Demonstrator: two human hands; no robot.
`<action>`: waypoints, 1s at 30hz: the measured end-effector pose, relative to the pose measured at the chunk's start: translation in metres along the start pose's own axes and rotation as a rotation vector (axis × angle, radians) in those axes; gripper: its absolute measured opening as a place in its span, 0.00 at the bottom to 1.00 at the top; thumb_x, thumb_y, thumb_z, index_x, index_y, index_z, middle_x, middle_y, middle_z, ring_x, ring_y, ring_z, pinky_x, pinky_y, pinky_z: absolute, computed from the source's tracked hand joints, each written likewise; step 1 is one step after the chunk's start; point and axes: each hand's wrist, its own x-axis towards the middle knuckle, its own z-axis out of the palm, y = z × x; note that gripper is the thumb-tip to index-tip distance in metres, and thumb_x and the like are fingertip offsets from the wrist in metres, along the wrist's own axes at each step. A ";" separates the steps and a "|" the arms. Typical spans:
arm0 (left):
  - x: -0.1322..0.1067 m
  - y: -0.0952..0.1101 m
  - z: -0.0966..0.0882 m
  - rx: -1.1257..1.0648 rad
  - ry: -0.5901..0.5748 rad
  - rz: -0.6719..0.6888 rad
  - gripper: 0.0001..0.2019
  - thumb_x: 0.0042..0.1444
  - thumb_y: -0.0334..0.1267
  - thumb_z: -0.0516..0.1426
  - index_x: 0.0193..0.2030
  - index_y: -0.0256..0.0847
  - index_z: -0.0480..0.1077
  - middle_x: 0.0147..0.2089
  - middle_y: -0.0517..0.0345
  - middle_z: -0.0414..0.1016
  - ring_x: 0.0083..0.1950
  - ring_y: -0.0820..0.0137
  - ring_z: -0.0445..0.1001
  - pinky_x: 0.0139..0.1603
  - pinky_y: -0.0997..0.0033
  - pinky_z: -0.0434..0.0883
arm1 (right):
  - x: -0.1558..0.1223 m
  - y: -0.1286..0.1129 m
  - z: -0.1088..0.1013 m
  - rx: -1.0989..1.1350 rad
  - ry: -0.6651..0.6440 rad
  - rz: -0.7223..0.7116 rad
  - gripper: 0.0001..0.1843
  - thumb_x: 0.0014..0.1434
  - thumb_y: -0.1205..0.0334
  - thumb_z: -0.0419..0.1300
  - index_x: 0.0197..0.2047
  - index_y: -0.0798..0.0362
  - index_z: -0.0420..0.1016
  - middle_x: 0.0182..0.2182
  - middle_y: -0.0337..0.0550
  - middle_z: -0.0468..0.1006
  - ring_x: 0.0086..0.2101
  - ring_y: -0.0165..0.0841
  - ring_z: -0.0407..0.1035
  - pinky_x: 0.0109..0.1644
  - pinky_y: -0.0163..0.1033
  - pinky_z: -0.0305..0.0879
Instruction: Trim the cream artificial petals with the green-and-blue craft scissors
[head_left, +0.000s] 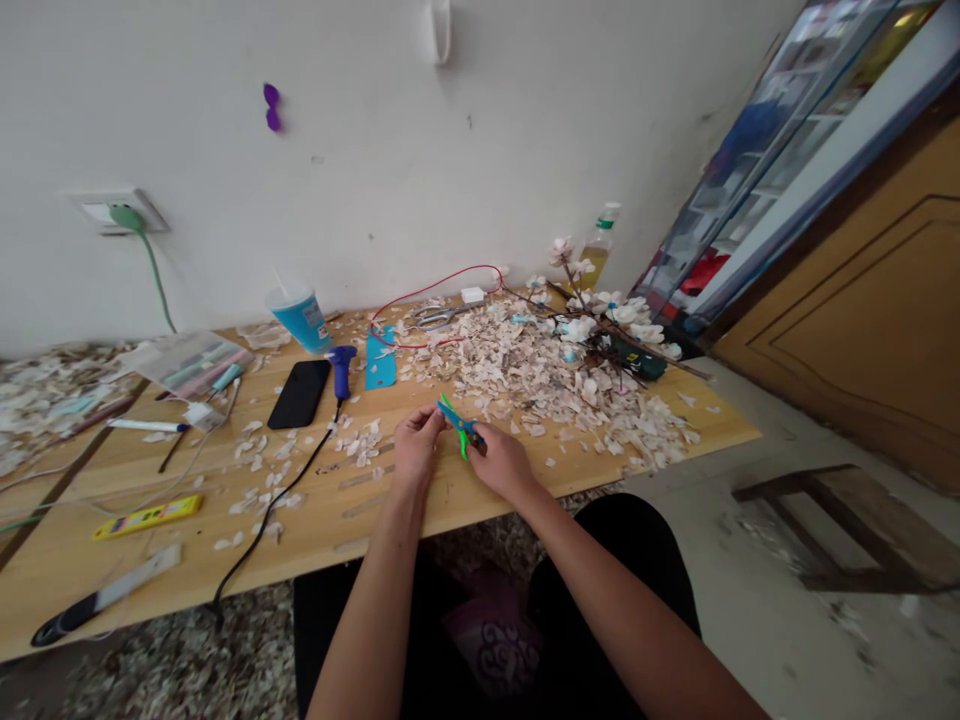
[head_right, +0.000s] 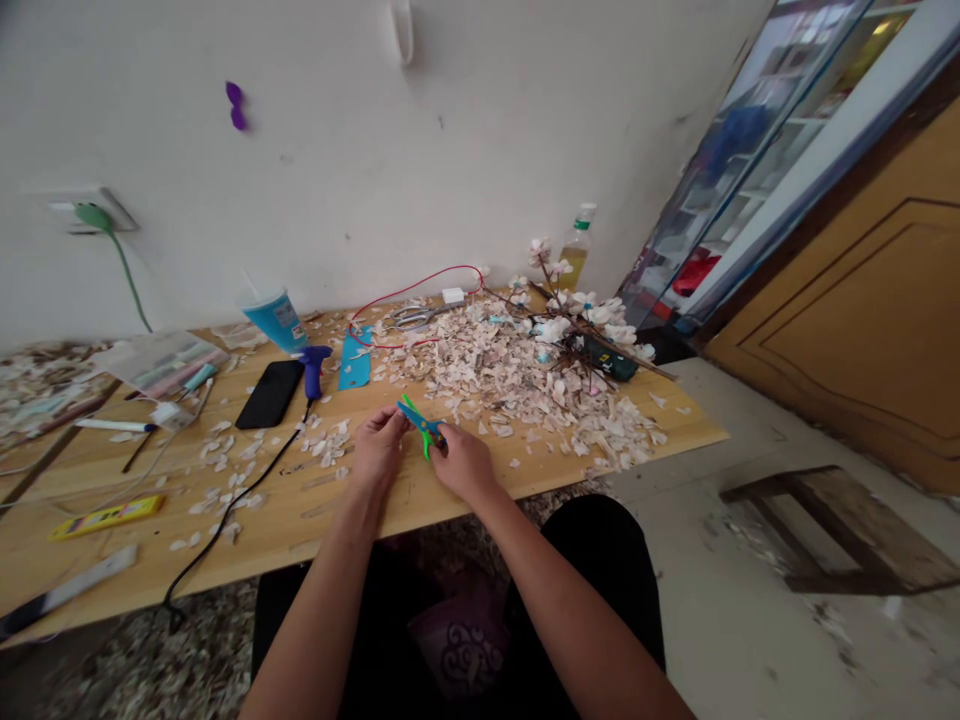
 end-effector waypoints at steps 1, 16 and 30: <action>0.000 0.001 0.000 0.038 0.002 0.012 0.09 0.48 0.42 0.67 0.33 0.39 0.79 0.29 0.59 0.77 0.30 0.73 0.73 0.37 0.74 0.69 | 0.000 0.000 0.000 0.003 0.001 0.000 0.11 0.61 0.61 0.57 0.46 0.49 0.75 0.38 0.43 0.80 0.36 0.36 0.72 0.37 0.37 0.59; -0.023 0.023 0.014 0.289 -0.013 0.280 0.08 0.55 0.43 0.63 0.37 0.42 0.78 0.37 0.54 0.77 0.38 0.68 0.75 0.43 0.70 0.71 | -0.009 0.000 -0.008 0.259 0.199 -0.020 0.10 0.60 0.63 0.53 0.40 0.51 0.74 0.35 0.47 0.78 0.35 0.37 0.72 0.41 0.40 0.65; -0.091 0.058 -0.001 0.147 0.001 -0.038 0.11 0.48 0.44 0.68 0.34 0.40 0.75 0.31 0.59 0.75 0.31 0.72 0.73 0.36 0.72 0.71 | -0.237 0.077 0.016 0.449 -0.361 0.147 0.28 0.51 0.58 0.62 0.57 0.40 0.75 0.58 0.51 0.73 0.59 0.51 0.66 0.63 0.57 0.60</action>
